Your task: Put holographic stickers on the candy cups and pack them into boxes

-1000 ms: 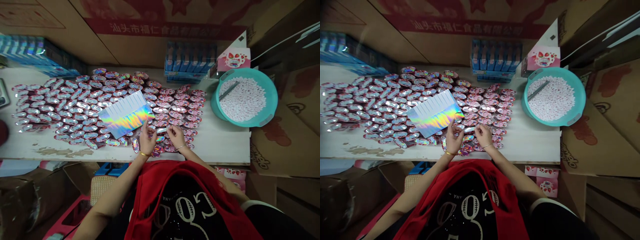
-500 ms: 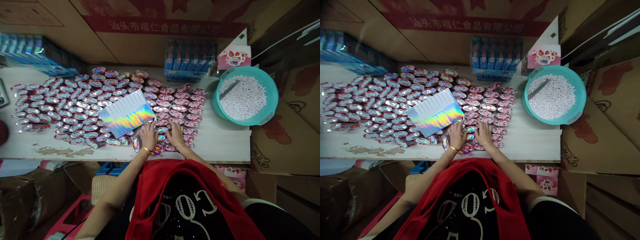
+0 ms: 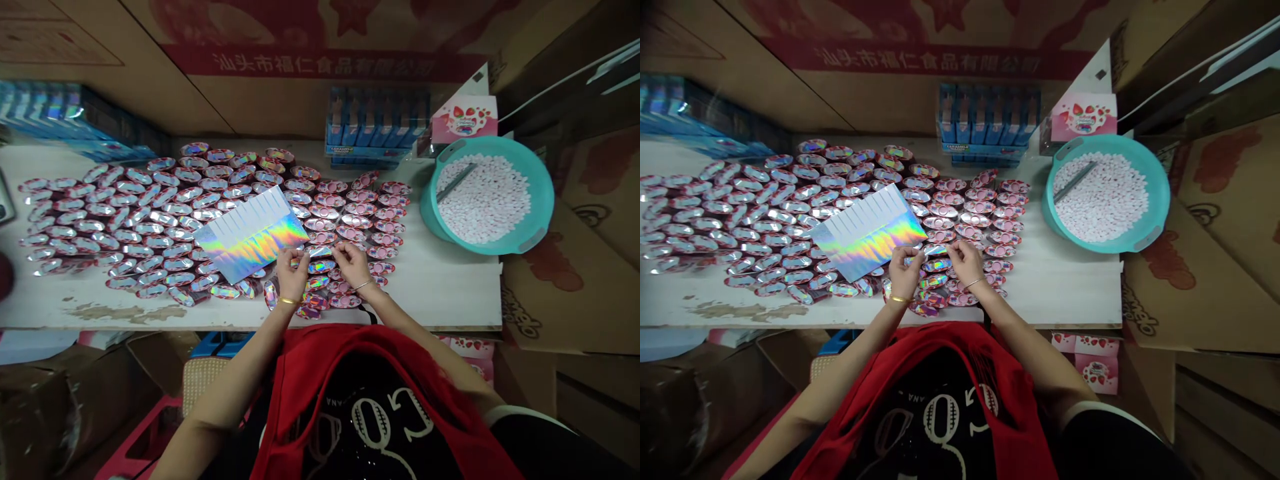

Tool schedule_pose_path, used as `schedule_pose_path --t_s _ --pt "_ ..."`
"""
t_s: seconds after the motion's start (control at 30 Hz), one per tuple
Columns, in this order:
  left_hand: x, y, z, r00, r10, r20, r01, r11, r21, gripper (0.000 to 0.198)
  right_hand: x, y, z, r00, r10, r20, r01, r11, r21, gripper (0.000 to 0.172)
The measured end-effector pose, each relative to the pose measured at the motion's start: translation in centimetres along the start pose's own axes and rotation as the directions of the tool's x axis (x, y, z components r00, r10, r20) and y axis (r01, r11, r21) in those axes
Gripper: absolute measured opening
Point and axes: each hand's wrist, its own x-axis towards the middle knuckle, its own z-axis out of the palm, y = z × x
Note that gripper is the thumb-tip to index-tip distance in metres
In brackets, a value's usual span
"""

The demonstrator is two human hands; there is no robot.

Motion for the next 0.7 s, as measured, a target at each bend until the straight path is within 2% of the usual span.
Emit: schedule_pose_path --t_s 0.1,0.2,0.4,0.47,0.53,0.57,0.63,0.7 --pt "0.8 -0.4 0.7 0.999 0.034 -0.003 -0.032 0.981 0.194 0.01 0.8 -0.1 -0.4 0.999 -0.033 -0.014 0.028 0.969 -0.245 0.02" --pt "1.2 -0.8 1.1 0.998 0.054 0.036 -0.063 0.933 0.353 0.009 1.1 -0.1 0.0 0.998 -0.059 -0.014 0.048 0.909 -0.415 0.018" --pt "1.0 -1.3 2.3 0.995 0.012 0.097 -0.059 0.867 0.495 0.008 1.1 0.4 1.1 0.995 -0.097 0.038 0.1 0.795 -0.598 0.014" --pt "1.0 -1.1 2.2 0.997 0.0 0.076 -0.039 0.862 0.506 0.018 1.0 0.4 1.1 0.995 -0.09 0.032 0.091 0.793 -0.602 0.015" --pt "1.7 -1.1 1.0 0.998 0.044 0.05 -0.062 0.882 0.467 0.034 0.8 0.2 0.9 0.994 -0.104 0.033 0.104 0.809 -0.578 0.023" --pt "2.4 -1.3 -0.2 0.995 0.092 0.034 -0.098 0.895 0.435 0.04 0.7 0.0 0.7 0.992 -0.124 0.034 0.122 0.818 -0.562 0.027" --pt "4.5 -2.2 -3.9 0.979 0.203 -0.014 -0.181 0.902 0.392 0.044 0.8 -0.8 0.6 0.983 -0.183 0.023 0.167 0.833 -0.527 0.032" --pt "7.3 -3.8 -8.7 0.962 0.263 -0.075 -0.208 0.881 0.424 0.048 1.2 -2.1 1.1 0.968 -0.252 0.004 0.222 0.847 -0.483 0.031"
